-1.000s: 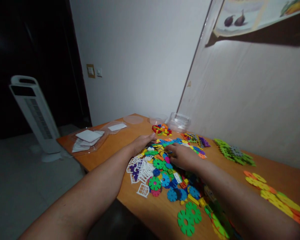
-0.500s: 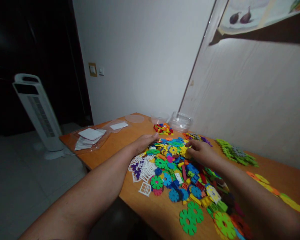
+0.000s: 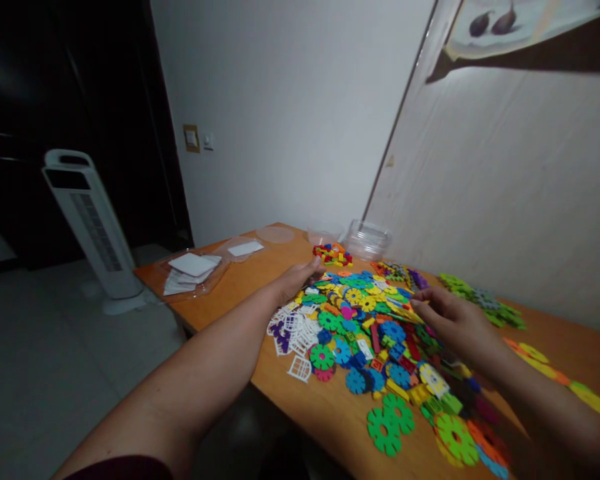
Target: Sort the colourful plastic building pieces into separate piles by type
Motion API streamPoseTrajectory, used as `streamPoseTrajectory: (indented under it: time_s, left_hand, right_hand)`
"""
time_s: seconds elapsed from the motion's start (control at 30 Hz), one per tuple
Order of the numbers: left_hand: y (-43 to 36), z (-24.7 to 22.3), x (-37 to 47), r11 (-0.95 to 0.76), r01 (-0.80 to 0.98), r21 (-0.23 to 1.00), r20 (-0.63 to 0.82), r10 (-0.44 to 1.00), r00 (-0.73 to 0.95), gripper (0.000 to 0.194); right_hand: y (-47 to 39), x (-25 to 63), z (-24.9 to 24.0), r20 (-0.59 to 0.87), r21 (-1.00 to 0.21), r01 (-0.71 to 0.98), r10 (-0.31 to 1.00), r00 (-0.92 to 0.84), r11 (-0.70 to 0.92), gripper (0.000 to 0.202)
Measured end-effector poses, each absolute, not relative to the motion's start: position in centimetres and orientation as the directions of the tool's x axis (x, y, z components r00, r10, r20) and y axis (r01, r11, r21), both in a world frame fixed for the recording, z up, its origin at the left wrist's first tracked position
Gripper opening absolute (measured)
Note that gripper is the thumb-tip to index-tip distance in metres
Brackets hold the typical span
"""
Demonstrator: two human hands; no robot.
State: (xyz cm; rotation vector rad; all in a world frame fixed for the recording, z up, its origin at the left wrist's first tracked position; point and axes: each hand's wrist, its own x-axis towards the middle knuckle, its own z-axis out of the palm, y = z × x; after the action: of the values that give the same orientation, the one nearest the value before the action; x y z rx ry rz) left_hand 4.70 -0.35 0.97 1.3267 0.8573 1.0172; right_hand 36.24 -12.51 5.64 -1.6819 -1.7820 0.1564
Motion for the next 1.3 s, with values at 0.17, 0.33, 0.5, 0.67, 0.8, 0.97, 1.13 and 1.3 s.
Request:
streamPoseTrajectory:
  time_s: [0.17,0.33,0.5,0.67,0.8,0.97,1.13,1.3]
  left_hand:
    - [-0.1,0.8,4.8,-0.046,-0.155,0.987,0.094,0.945,0.313,0.084]
    - [0.3,0.5,4.8,-0.043,-0.134,0.990,0.080,0.956,0.283,0.086]
    - [0.8,0.0,4.4,-0.056,-0.120,0.991,0.089,0.952,0.294,0.084]
    - [0.8,0.1,4.1,-0.082,-0.059,0.995,0.097,0.944,0.316,0.082]
    - [0.4,0.5,4.1,-0.091,-0.019,0.996,0.093,0.940,0.330,0.082]
    - [0.1,0.9,3.9,-0.075,0.001,0.997,0.070,0.934,0.351,0.080]
    - [-0.1,1.1,3.8,-0.076,-0.002,0.997,0.073,0.941,0.331,0.077]
    - [-0.1,0.9,4.1,-0.071,-0.029,0.997,0.077,0.946,0.315,0.081]
  right_hand:
    - [-15.5,32.0,5.8,0.346,-0.400,0.859,0.920,-0.181,0.320,0.035]
    - [-18.9,26.1,5.5,0.360,-0.183,0.793,0.790,-0.496,0.581,0.032]
    - [-21.9,24.4,5.4,0.297,-0.119,0.767,0.760,-0.579,0.631,0.048]
    - [-23.1,27.8,3.9,0.232,-0.056,0.796,0.784,-0.576,0.602,0.069]
    - [-22.6,30.0,2.3,0.255,-0.012,0.822,0.796,-0.548,0.570,0.070]
    - [-21.1,30.2,2.3,0.325,-0.012,0.853,0.809,-0.489,0.521,0.055]
    - [-18.9,30.2,3.0,0.397,-0.017,0.836,0.772,-0.497,0.548,0.037]
    - [-16.5,31.1,3.0,0.444,-0.044,0.873,0.793,-0.418,0.485,0.031]
